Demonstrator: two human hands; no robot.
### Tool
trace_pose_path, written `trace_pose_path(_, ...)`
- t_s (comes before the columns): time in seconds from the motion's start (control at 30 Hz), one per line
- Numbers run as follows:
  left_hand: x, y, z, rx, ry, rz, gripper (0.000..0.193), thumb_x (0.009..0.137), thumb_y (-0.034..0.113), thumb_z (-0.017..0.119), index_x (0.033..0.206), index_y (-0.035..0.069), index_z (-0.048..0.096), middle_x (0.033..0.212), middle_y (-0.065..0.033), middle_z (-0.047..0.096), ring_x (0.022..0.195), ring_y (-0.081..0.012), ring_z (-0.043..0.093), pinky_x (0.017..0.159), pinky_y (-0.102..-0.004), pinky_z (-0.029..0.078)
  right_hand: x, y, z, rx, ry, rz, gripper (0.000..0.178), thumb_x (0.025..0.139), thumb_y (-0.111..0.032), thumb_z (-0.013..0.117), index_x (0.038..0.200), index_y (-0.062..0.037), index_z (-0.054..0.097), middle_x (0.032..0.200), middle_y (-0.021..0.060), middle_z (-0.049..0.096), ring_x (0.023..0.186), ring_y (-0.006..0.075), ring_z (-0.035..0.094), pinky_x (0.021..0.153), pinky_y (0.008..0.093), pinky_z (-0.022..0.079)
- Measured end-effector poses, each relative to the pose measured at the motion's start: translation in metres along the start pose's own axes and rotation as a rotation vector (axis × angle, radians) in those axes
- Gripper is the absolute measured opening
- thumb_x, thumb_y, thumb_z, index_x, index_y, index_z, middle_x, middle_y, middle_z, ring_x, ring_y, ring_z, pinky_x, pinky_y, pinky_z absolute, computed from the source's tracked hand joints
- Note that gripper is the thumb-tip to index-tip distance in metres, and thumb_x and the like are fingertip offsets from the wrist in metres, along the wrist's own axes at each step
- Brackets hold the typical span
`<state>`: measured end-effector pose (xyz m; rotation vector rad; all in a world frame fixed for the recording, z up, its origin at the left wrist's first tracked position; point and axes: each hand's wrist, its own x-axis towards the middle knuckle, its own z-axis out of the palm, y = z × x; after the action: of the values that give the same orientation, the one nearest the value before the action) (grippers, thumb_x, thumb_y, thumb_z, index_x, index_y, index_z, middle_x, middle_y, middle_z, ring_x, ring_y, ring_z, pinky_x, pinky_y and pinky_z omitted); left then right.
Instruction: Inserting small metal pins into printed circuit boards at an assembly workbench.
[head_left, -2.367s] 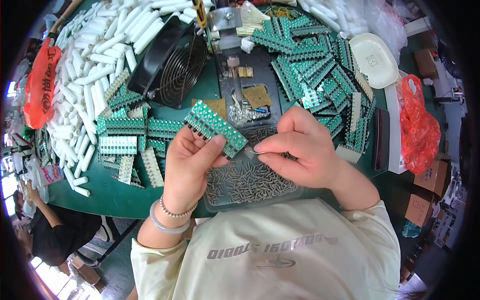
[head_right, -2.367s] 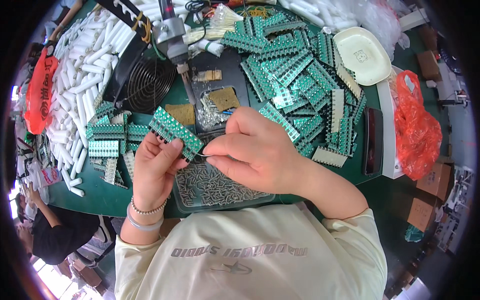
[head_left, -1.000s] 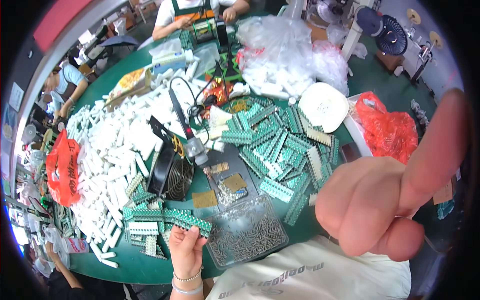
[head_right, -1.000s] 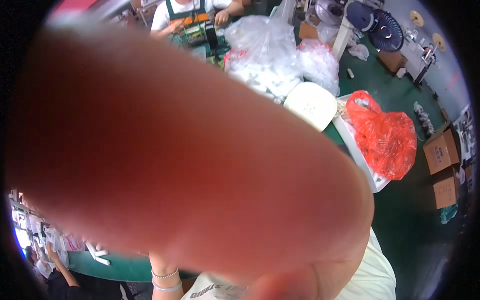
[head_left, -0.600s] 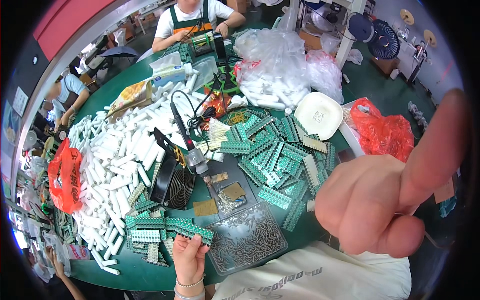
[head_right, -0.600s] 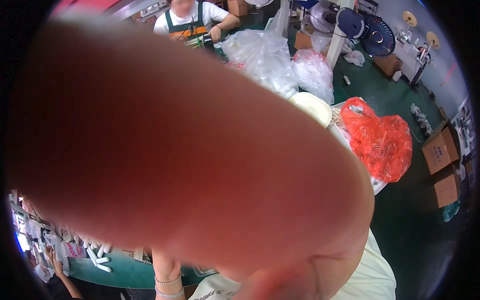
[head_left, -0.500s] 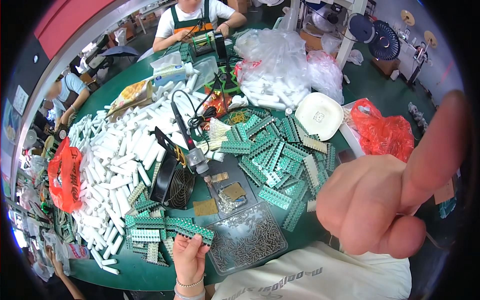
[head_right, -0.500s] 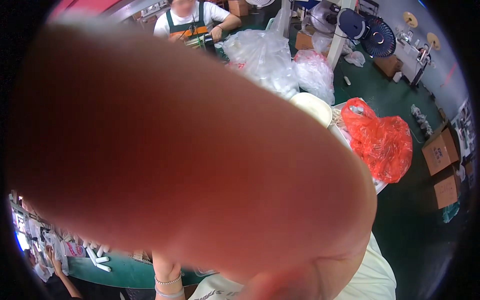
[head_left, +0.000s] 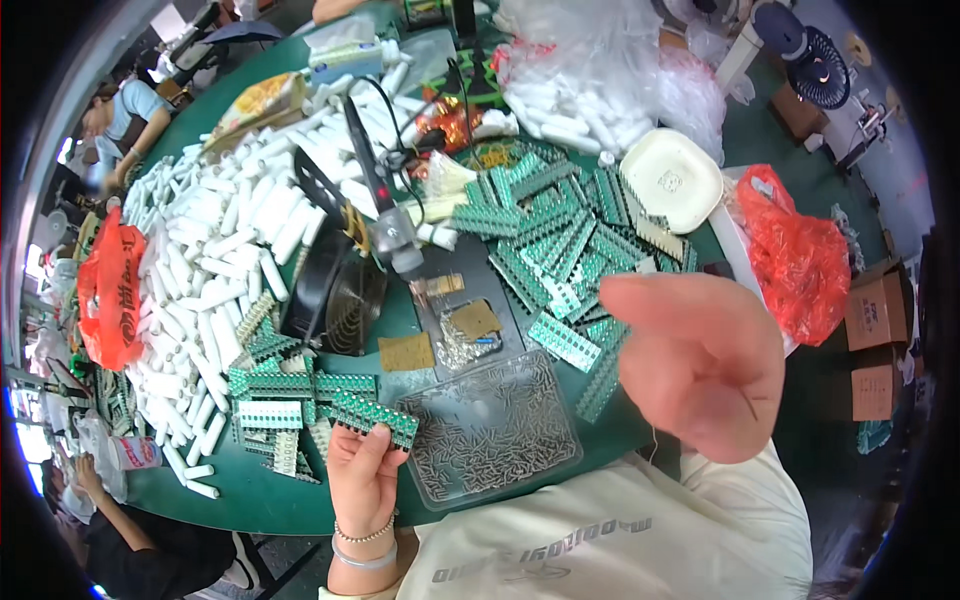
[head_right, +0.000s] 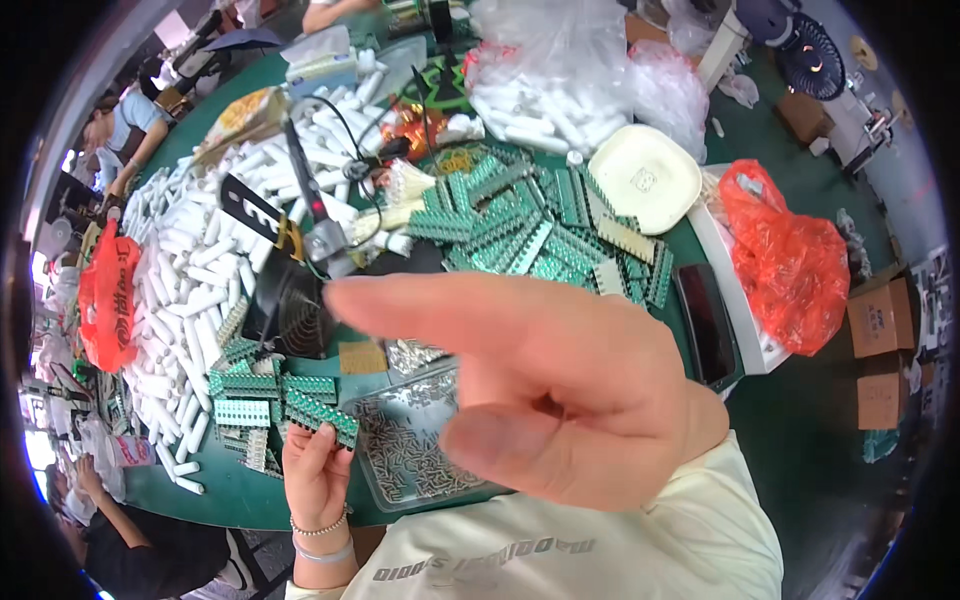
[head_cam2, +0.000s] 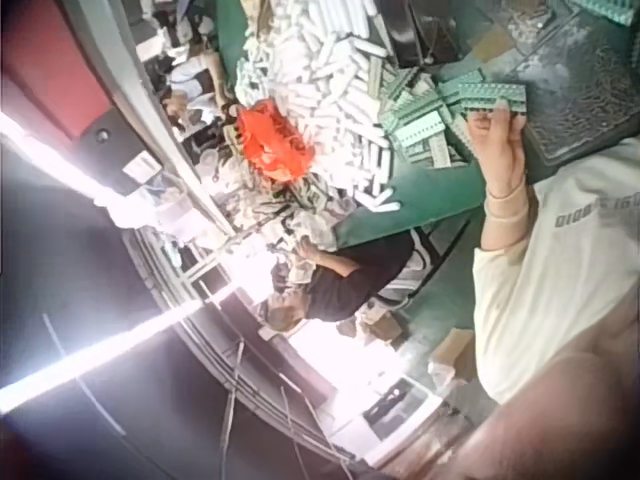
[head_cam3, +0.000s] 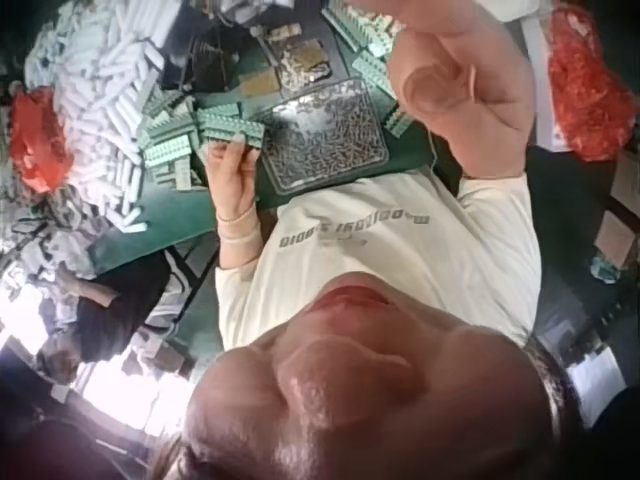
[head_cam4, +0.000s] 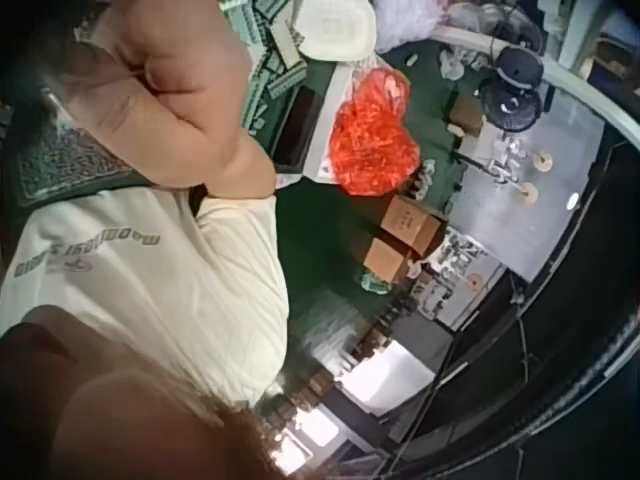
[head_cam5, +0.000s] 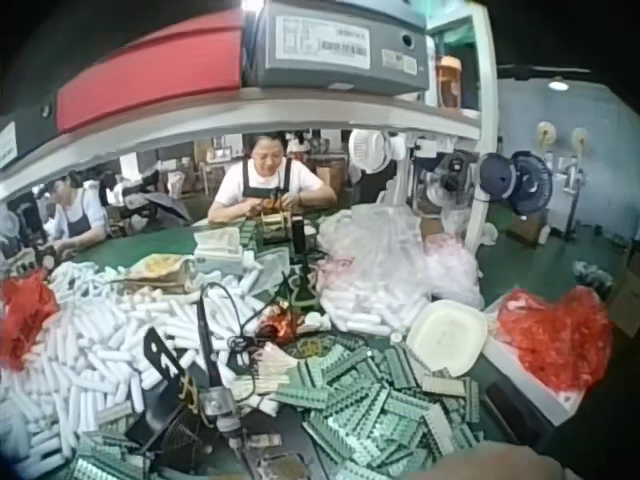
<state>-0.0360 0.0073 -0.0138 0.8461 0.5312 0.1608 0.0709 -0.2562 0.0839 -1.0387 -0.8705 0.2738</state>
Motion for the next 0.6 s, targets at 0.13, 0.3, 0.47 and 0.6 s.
trace_pose_path(0.13,0.009,0.001,0.001,0.037,0.011,-0.024,0.017,0.082,-0.003,0.052,0.098,0.004,0.053,0.088,-0.0045,0.061,0.072,-0.0112,0.060,0.057,-0.0201,0.054,0.049,0.007,0.008,0.168,0.201,0.066,0.024,0.083,-0.013,0.052,0.101,0.0027,0.049,0.078,0.0034,0.048,0.065,0.0084,0.039,0.059,0.0217,0.033)
trace_pose_path(0.3,0.014,0.001,0.009,0.191,-0.020,-0.091,0.015,0.082,0.000,0.053,0.097,0.004,0.053,0.085,-0.0014,0.060,0.070,-0.0072,0.059,0.058,-0.0170,0.051,0.026,0.034,-0.002,-0.071,0.020,0.062,0.014,0.082,-0.006,0.049,0.096,-0.0018,0.051,0.082,0.0087,0.050,0.069,0.0188,0.044,0.064,0.0290,0.037)
trace_pose_path(0.47,0.034,0.000,0.019,0.220,-0.025,-0.155,0.010,0.083,0.001,0.053,0.093,0.002,0.054,0.081,-0.0005,0.060,0.066,-0.0038,0.057,0.057,-0.0157,0.051,0.014,0.081,-0.004,-0.435,-0.144,0.244,0.010,0.084,0.000,0.043,0.090,-0.0001,0.052,0.076,0.0059,0.047,0.064,0.0133,0.040,0.059,0.0251,0.034)
trace_pose_path(0.6,0.045,0.003,0.036,0.260,-0.064,-0.155,0.009,0.083,0.001,0.054,0.091,0.002,0.054,0.079,0.0005,0.059,0.065,-0.0031,0.056,0.057,-0.0152,0.050,0.014,0.111,-0.009,-0.385,0.015,0.327,0.009,0.084,0.000,0.048,0.091,-0.0004,0.053,0.072,0.0018,0.044,0.060,0.0066,0.036,0.054,0.0212,0.031)
